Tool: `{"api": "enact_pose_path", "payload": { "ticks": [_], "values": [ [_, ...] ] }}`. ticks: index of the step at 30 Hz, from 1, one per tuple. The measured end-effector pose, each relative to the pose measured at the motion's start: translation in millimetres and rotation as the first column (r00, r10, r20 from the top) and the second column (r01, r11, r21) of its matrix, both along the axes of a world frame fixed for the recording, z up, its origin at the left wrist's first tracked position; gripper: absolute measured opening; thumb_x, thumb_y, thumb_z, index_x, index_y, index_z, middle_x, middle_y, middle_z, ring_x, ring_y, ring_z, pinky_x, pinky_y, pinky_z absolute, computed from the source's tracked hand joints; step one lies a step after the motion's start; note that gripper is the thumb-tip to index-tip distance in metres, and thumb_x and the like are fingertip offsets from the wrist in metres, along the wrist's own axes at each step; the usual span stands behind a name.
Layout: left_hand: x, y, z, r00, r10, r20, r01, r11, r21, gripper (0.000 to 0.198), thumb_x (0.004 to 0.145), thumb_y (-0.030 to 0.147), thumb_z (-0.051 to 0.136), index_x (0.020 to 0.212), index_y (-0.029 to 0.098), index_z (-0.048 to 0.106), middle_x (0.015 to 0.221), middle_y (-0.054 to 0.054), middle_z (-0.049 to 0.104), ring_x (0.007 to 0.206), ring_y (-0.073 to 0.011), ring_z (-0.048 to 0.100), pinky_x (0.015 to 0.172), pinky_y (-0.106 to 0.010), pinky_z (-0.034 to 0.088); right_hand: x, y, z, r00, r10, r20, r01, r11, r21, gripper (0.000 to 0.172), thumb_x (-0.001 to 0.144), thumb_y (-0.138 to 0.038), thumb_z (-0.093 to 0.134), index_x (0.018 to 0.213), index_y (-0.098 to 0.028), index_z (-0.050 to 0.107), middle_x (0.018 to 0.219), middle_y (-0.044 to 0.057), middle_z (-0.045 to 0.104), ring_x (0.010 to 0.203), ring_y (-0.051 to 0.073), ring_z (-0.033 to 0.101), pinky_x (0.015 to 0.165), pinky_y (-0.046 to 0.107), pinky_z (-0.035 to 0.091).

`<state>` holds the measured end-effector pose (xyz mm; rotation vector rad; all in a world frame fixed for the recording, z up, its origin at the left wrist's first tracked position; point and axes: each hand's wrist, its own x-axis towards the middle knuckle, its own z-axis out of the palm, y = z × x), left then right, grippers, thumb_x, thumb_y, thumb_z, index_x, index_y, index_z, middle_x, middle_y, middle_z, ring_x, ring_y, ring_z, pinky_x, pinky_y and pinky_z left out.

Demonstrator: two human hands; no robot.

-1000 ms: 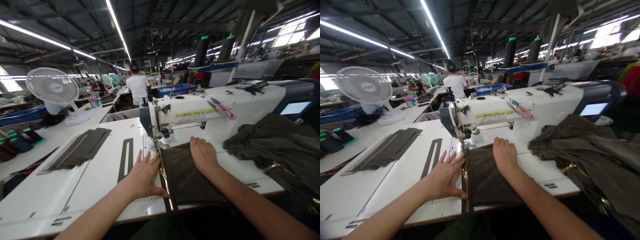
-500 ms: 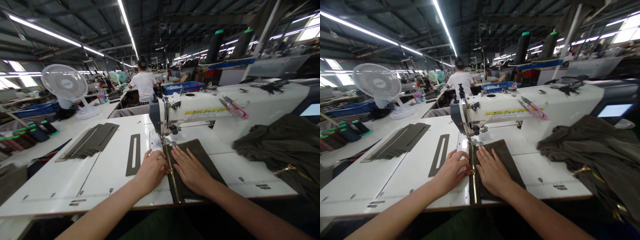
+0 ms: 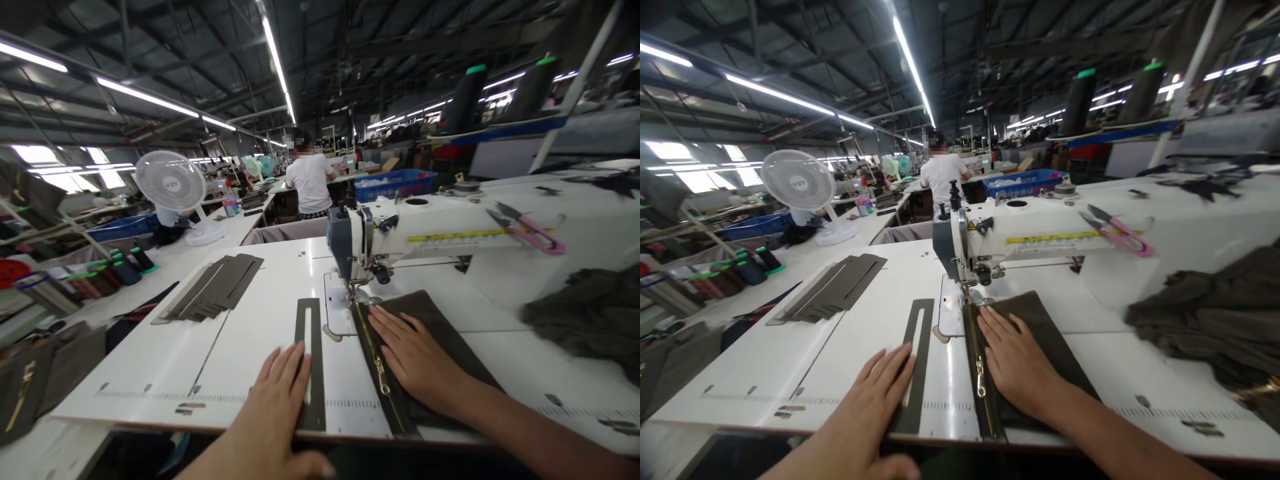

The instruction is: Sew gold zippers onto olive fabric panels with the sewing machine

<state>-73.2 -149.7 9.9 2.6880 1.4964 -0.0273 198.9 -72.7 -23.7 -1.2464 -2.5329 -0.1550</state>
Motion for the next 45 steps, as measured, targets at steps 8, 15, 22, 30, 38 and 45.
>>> {"api": "enact_pose_path", "payload": {
  "ticks": [8,15,22,30,38,45],
  "values": [
    [-1.9,-9.9,8.5,0.989,-0.057,0.136,0.048,0.996,0.072,0.075,0.073,0.018,0.053,0.140,0.026,0.018,0.145,-0.008,0.022,0.130,-0.0315,0.025,0.103,-0.049,0.029,2.7,6.2,3.4,0.999,0.042,-0.035,-0.042,0.999,-0.014,0.046,0.084,-0.022,0.038,0.129,-0.013,0.043,0.135,0.011,0.040,0.125,0.022,0.036,0.097,0.046,0.033],
    [-2.9,54.0,2.2,0.940,-0.070,0.335,0.028,0.991,0.128,0.035,0.087,0.020,0.042,0.121,0.024,0.049,0.130,-0.008,0.046,0.119,-0.0246,0.042,0.098,-0.043,0.039,0.7,9.1,8.6,0.997,0.043,-0.067,-0.047,0.997,-0.068,0.046,0.084,-0.019,0.037,0.129,-0.010,0.042,0.137,0.012,0.038,0.128,0.021,0.030,0.104,0.046,0.026],
    [17.9,75.6,4.5,0.909,-0.063,0.413,-0.044,0.968,0.245,0.028,0.084,0.011,0.040,0.098,0.021,0.063,0.097,-0.005,0.064,0.089,-0.0188,0.061,0.079,-0.035,0.052,-0.8,-0.2,9.4,0.996,0.021,-0.086,-0.028,0.996,-0.081,0.046,0.086,-0.021,0.035,0.130,-0.010,0.041,0.138,0.012,0.036,0.129,0.020,0.029,0.104,0.045,0.025],
    [72.6,60.5,0.1,0.912,-0.201,0.357,0.040,0.911,0.411,0.028,0.082,0.007,0.041,0.103,0.016,0.056,0.114,-0.011,0.060,0.103,-0.0209,0.058,0.087,-0.036,0.051,-2.6,-13.5,8.9,0.993,0.040,-0.113,-0.049,0.996,-0.081,0.047,0.086,-0.018,0.035,0.133,-0.011,0.038,0.138,0.012,0.035,0.129,0.022,0.028,0.104,0.046,0.024],
    [88.4,80.1,-6.8,0.975,-0.190,0.113,0.138,0.924,0.358,0.031,0.079,0.000,0.041,0.104,0.010,0.056,0.112,-0.014,0.060,0.105,-0.0229,0.057,0.094,-0.041,0.046,-0.6,-10.6,8.7,0.982,0.055,-0.179,-0.069,0.995,-0.077,0.048,0.084,-0.015,0.037,0.132,-0.012,0.040,0.137,0.012,0.038,0.128,0.023,0.029,0.104,0.045,0.023],
    [81.9,78.3,-8.5,0.967,-0.226,0.117,0.173,0.922,0.347,0.033,0.088,0.011,0.034,0.114,0.011,0.053,0.121,-0.015,0.055,0.111,-0.0244,0.052,0.092,-0.040,0.047,-6.8,-6.7,13.7,0.973,-0.022,-0.231,-0.017,0.986,-0.166,0.049,0.087,-0.019,0.034,0.135,-0.012,0.033,0.137,0.011,0.038,0.126,0.023,0.032,0.103,0.048,0.022]
  ]
}}
